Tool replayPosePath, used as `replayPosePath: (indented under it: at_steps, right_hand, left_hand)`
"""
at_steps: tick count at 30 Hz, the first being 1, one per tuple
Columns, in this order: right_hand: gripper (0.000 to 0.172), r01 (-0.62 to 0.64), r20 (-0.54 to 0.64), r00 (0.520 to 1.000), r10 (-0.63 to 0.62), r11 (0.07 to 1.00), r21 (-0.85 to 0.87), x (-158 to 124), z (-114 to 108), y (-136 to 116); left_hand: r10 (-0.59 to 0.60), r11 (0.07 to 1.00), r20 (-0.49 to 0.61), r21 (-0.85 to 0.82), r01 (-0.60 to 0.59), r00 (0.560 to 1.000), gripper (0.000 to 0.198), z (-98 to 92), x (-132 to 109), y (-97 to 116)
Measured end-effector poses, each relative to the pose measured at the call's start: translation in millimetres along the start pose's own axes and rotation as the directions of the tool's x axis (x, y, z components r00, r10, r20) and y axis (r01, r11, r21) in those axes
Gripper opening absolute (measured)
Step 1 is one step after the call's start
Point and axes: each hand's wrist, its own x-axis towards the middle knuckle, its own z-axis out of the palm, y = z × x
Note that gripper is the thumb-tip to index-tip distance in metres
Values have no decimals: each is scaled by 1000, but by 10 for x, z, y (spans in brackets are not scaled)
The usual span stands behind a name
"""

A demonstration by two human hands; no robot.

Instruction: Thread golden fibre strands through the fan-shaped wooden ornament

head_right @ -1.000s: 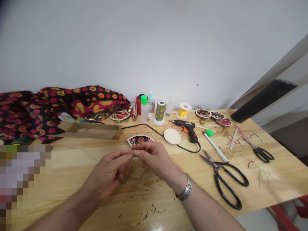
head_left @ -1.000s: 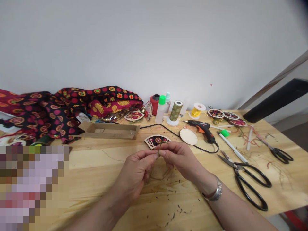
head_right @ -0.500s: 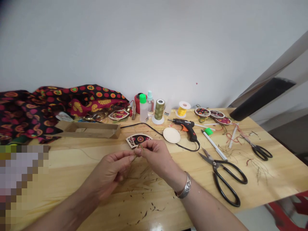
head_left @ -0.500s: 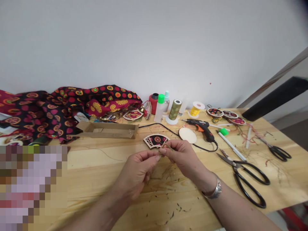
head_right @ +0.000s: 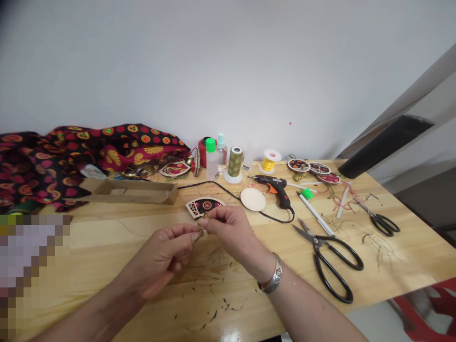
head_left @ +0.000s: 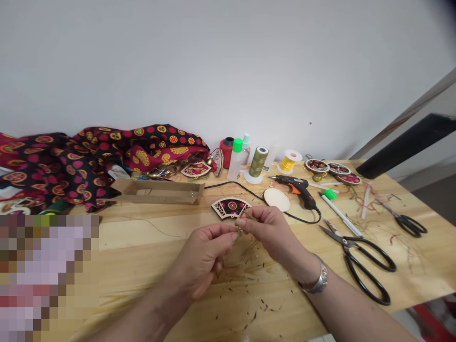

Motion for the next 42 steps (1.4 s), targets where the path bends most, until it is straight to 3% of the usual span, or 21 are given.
replayPosePath:
  at_steps: [16, 27, 34, 42]
  right_hand:
    - [19, -49, 12, 999, 49, 998, 34, -28, 35, -52]
    - [19, -170, 75, 985, 156, 957, 236, 23, -23, -6]
    - [20, -129, 103, 989, 105, 959, 254, 16, -34, 1]
    - [22, -103, 54, 994, 95, 980, 172, 11, -22, -8]
  left_hand:
    - [55, 998, -13, 38, -54, 998, 20, 22, -33, -13]
    - [74, 997, -64, -14, -75, 995, 17, -21, -1, -25]
    - [51, 998, -52, -38, -53, 997, 17, -18, -6, -1]
    - [55, 998, -14, -38, -56, 998, 18, -20, -21, 3]
